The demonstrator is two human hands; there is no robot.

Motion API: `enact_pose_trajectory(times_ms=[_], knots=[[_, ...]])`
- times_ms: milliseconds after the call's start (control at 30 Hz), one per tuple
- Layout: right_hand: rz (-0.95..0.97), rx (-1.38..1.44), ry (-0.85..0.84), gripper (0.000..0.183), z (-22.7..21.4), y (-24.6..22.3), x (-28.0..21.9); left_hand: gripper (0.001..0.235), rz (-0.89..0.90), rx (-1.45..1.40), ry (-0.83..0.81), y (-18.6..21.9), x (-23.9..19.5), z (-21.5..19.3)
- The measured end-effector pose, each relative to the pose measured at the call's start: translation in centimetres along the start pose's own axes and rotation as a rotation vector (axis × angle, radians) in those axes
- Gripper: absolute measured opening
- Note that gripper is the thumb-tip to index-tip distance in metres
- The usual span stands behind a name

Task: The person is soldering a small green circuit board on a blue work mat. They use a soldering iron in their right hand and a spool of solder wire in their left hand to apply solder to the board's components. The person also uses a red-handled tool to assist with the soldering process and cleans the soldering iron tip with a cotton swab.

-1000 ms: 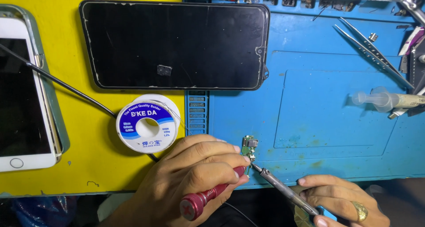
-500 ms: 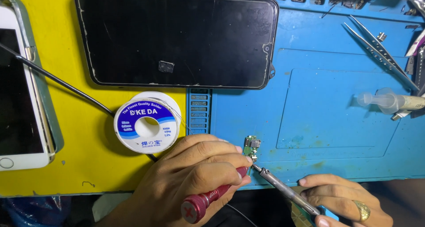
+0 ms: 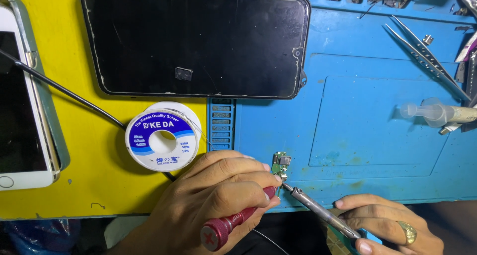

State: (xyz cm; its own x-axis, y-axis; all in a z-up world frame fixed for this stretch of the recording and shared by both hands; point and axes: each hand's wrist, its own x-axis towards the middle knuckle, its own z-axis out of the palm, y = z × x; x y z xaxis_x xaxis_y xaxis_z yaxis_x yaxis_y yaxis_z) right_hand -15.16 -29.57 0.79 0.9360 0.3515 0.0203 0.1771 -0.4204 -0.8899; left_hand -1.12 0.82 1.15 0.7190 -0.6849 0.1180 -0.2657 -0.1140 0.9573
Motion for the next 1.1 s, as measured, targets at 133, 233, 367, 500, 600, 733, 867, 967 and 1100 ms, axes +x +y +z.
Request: enact_pose_trajectory(times_ms=[133,233,367,500,600,733,867,967,1100], knots=[[-0.001,0.017,-0.02,0.022,-0.23,0.02,0.0,0.038,0.001,-0.001,-0.01,-0.12,-0.12,0.02],[0.046,0.013,-0.015,0.015,-0.19,-0.14,0.07,0.039,-0.015,-0.006,-0.023,-0.1,-0.12,-0.02],[0.037,0.018,-0.026,0.017,-0.35,0.06,-0.06,0.044,-0.03,-0.001,-0.033,-0.06,-0.18,0.13],[0.05,0.024,-0.031,0.015,-0.35,0.05,-0.07,0.04,-0.032,-0.001,-0.019,0.11,-0.08,0.1],[0.035,0.027,-0.031,0.017,-0.34,0.14,-0.15,0.043,-0.046,0.003,-0.015,0.13,-0.11,0.16],[0.038,0.008,-0.039,0.017,-0.46,-0.02,-0.01,0.045,-0.059,-0.002,-0.027,0.09,-0.14,0.06],[0.026,0.0,-0.042,0.021,-0.47,0.1,-0.28,0.041,-0.047,-0.005,-0.028,0.02,-0.18,0.03],[0.037,0.004,-0.024,0.021,-0.4,0.07,-0.48,0.042,-0.045,-0.001,-0.022,-0.05,-0.24,0.16],[0.037,0.016,-0.052,0.023,-0.56,0.2,-0.46,0.044,-0.052,0.006,-0.01,-0.13,-0.37,0.33]])
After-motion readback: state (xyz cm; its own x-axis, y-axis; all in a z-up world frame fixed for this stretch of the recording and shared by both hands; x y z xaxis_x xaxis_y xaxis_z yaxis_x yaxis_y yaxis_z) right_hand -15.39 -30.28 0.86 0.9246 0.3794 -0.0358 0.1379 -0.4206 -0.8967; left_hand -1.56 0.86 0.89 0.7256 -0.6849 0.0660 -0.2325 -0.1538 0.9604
